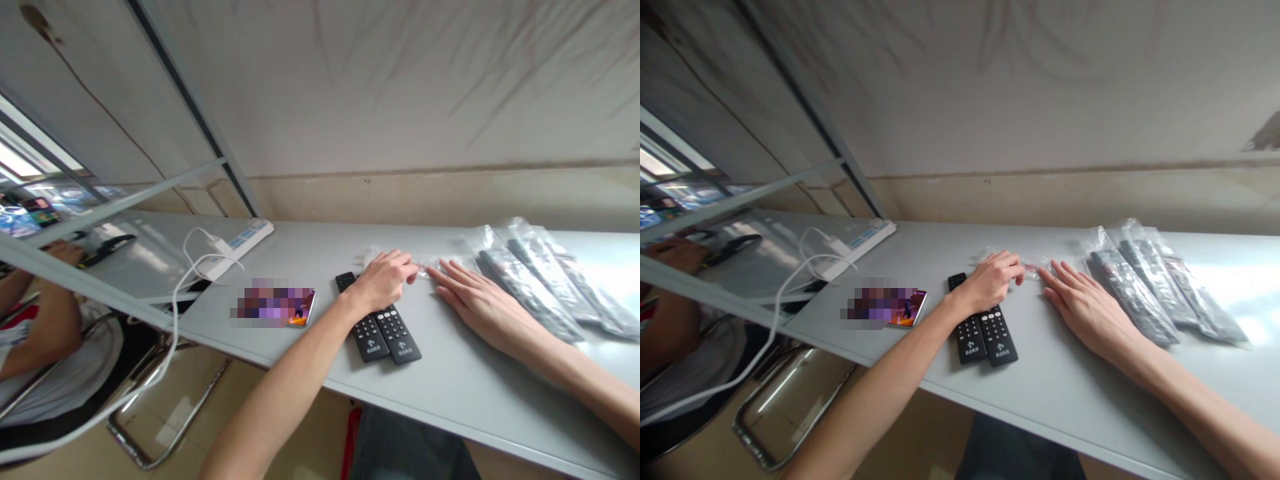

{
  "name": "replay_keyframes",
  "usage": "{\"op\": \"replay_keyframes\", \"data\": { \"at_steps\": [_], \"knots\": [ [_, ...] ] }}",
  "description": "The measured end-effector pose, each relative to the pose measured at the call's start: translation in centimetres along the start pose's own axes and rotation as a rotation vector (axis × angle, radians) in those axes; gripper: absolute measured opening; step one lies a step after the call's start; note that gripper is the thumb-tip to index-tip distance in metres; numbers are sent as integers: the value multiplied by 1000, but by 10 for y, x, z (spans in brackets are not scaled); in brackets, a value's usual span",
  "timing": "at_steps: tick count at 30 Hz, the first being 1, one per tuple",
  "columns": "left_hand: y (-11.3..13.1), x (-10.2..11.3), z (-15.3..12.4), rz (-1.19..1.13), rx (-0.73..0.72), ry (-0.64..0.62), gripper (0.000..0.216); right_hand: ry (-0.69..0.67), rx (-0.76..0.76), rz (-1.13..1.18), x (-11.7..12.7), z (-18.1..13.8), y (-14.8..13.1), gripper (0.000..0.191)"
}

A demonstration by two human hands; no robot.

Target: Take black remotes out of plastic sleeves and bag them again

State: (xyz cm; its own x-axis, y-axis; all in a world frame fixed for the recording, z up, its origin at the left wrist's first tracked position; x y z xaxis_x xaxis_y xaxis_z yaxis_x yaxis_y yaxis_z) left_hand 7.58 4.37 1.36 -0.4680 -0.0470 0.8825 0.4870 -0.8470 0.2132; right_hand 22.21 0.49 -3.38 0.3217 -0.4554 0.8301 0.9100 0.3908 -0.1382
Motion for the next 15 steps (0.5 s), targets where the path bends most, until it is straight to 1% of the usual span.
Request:
{"op": "replay_keyframes", "data": {
  "at_steps": [3,6,9,12,15],
  "knots": [
    [-1,1,1,-13,11,10,36,43,-35,-2,11,4,-1,56],
    [-3,3,1,-36,49,36,36,152,-87,14,32,8,-1,52],
    [-6,7,0,-35,94,62,33,254,-111,90,51,11,-4,52],
    [-9,14,0,-33,128,130,30,321,-112,188,65,11,-10,56],
    [-10,21,0,-22,146,187,29,358,-75,276,74,11,-20,60]
  ]
}}
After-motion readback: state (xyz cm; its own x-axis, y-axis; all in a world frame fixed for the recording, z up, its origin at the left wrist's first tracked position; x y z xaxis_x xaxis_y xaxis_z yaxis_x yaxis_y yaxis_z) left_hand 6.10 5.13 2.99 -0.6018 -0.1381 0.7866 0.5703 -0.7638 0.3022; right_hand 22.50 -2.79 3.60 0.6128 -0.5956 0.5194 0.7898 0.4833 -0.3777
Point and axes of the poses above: each hand's wrist, its own z-axis towards the middle knuckle, its own x-axis out of the back of the hand, y = z × x, the point moved 9 cm from there along z, towards the middle knuckle, and after that the axes turned 11 degrees about y, right-handed, at the moved point
